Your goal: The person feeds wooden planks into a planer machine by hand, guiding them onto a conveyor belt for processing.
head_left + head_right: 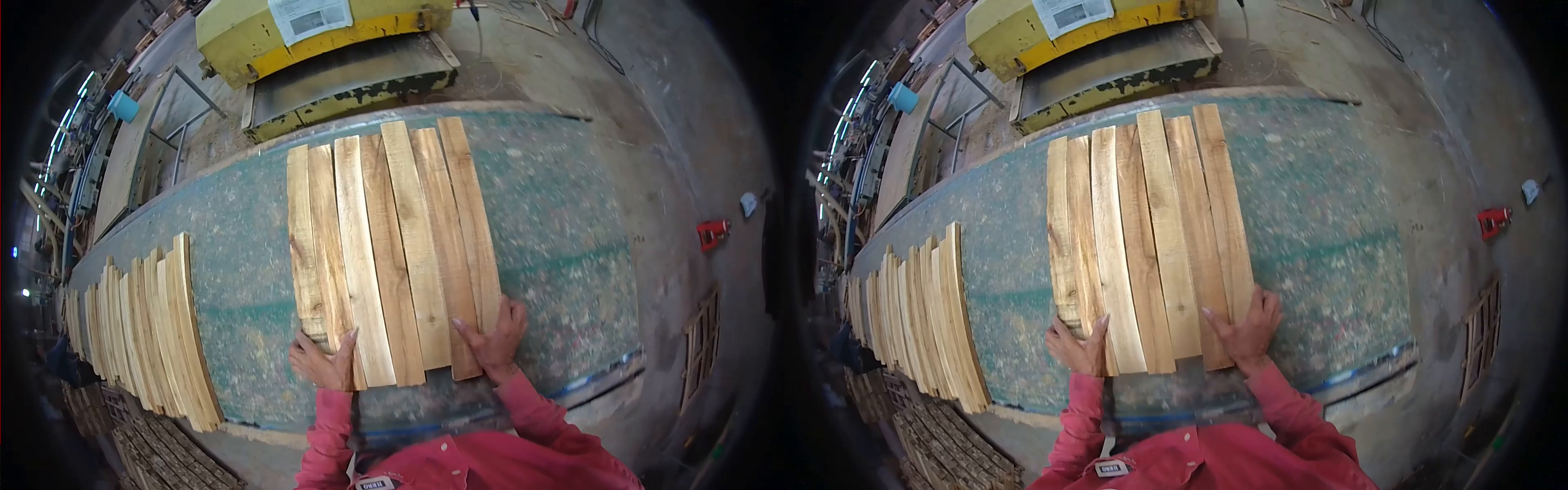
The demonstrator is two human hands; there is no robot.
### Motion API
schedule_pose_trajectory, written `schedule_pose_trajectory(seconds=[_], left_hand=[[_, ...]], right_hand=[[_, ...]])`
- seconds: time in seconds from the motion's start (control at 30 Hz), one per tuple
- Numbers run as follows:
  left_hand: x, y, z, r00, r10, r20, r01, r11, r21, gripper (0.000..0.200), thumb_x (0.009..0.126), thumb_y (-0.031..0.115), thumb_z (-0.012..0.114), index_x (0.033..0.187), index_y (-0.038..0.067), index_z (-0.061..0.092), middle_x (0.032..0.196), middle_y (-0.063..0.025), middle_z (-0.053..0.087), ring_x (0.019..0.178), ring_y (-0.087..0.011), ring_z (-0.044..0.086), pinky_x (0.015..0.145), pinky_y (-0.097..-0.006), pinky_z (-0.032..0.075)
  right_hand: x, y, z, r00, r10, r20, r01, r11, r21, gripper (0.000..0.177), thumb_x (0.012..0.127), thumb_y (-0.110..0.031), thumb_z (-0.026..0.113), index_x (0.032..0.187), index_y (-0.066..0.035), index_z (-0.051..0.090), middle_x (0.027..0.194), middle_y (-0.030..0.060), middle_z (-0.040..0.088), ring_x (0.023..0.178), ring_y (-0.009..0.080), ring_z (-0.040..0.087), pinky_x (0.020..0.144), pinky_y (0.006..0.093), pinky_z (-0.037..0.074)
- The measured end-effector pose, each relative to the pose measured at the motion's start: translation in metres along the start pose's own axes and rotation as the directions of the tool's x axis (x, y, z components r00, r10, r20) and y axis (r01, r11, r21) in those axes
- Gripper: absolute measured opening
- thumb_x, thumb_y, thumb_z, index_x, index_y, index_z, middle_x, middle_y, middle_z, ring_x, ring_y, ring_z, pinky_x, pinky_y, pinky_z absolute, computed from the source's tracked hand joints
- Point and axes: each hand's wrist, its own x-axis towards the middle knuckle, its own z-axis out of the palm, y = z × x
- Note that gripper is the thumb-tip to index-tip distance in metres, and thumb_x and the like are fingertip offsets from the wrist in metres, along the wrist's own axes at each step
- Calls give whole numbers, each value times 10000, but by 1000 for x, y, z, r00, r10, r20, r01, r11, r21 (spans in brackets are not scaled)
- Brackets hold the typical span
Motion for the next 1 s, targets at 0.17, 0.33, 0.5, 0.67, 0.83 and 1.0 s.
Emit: schedule_pose_trajectory(seconds=[0.17,0.33,0.5,0.67,0.83,1.0], left_hand=[[129,36,52,1000,30,-7,-30,999,-13,1111,644,739,808,1318,-94,513,1102,-252,510,1031,-420,478,928,-552,359],[374,98,160,984,147,-101,-143,989,44,1015,744,769,700,1244,-104,567,1146,-319,596,1113,-452,555,981,-577,396],[426,97,164,960,233,-157,-254,959,-127,611,928,535,638,1361,105,601,1282,-223,612,1193,-426,554,1046,-559,361],[251,6,62,811,585,-14,-572,788,-227,257,931,236,667,1154,141,753,1165,-126,684,1106,-297,602,975,-453,379],[93,-61,-54,885,404,233,-332,896,-293,207,908,149,670,1087,121,770,1029,-110,701,949,-295,610,884,-419,402],[23,-99,-113,926,307,219,-261,941,-216,184,903,150,673,1053,128,779,963,-103,708,901,-310,615,891,-432,407]], right_hand=[[127,-43,62,994,-84,-72,85,996,6,824,653,-577,873,1119,45,599,1038,185,504,987,378,509,859,509,413],[365,-121,164,975,-190,-114,179,979,-99,874,716,-703,750,1194,22,646,1169,225,590,1119,409,541,932,530,421],[417,-154,170,941,-224,-252,221,974,-43,714,860,-613,661,1354,-98,639,1282,159,625,1194,377,535,1035,541,345],[271,-80,114,909,-320,-266,344,938,46,249,905,-318,716,877,-72,746,1029,83,691,1006,306,564,895,457,386],[116,-44,54,942,-295,-160,314,942,114,216,839,-208,768,692,-88,664,937,50,656,958,286,547,869,431,368],[7,-75,48,959,-282,-39,280,913,297,139,833,-200,759,762,-96,699,1076,103,654,1089,318,556,966,455,358]])
